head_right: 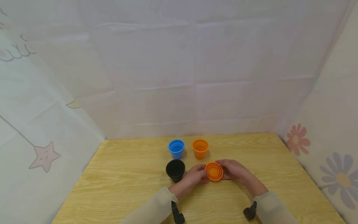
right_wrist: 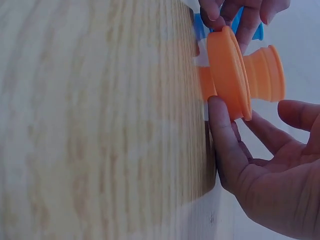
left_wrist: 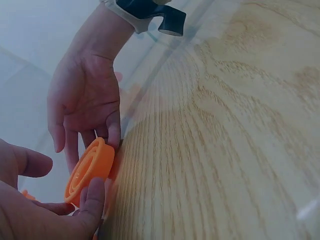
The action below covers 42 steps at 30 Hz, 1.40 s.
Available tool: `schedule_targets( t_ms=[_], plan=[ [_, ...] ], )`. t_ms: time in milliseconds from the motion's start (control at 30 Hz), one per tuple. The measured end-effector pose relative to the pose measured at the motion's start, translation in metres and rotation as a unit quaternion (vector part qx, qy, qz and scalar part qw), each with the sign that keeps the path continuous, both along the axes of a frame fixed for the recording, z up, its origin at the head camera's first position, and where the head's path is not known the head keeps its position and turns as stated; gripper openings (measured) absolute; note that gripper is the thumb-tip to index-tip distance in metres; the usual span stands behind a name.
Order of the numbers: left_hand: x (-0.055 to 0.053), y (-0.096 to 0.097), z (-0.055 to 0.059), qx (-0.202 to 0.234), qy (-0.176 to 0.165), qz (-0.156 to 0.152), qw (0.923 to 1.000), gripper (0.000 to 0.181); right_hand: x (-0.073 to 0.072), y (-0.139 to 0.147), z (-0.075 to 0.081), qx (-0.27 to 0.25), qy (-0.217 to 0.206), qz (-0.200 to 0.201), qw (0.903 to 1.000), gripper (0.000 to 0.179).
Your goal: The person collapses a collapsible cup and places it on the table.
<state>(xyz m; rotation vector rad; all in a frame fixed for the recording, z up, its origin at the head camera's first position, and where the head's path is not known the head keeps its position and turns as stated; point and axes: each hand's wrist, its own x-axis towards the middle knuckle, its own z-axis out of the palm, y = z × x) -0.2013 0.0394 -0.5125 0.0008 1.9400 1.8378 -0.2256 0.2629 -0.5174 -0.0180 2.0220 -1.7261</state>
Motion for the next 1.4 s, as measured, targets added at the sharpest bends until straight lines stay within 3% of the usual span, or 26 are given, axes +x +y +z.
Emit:
schedule_targets(
  t_ms=[200,367,533,633,733,833,1033,1200,1333,1400],
  plan=[
    [0.0,-0.001,-0.003,-0.004,0.005,0.002,1.0,0.053,0.001,-0.001,0.002,0.028,0.004,-0.016,0.9995,0.055],
    [0.003,-0.004,0.001,-0.006,0.01,0.002,0.9999,0.056,0.001,0.003,0.004,0.067,0.027,-0.033,0.9969,0.047],
    [0.012,-0.007,0.019,-0.03,0.045,-0.017,0.9984,0.056,0.0,0.005,0.008,0.094,0.064,-0.043,0.9926,0.047],
    [0.016,-0.013,0.035,-0.049,0.09,-0.049,0.9935,0.054,0.0,0.004,0.013,0.085,0.093,-0.025,0.9917,0.048],
    [0.017,-0.023,0.05,-0.074,0.148,-0.083,0.9827,0.051,0.0,0.001,0.018,0.07,0.12,-0.008,0.9903,0.049],
    [0.015,-0.036,0.06,-0.104,0.208,-0.106,0.9668,0.05,0.0,-0.004,0.021,0.065,0.15,-0.005,0.9866,0.05],
    [0.008,-0.066,0.068,-0.136,0.277,-0.109,0.945,0.048,0.001,-0.017,0.024,0.064,0.2,-0.014,0.9776,0.047],
    [0.005,-0.092,0.074,-0.147,0.328,-0.115,0.9262,0.047,0.003,-0.031,0.026,0.057,0.269,0.012,0.9613,0.037],
    [0.001,-0.11,0.077,-0.176,0.38,-0.133,0.8985,0.049,0.005,-0.042,0.029,0.046,0.317,0.033,0.9467,0.032],
    [0.001,-0.118,0.076,-0.2,0.409,-0.14,0.8794,0.049,0.006,-0.047,0.03,0.049,0.338,0.04,0.9392,0.031]
  ],
)
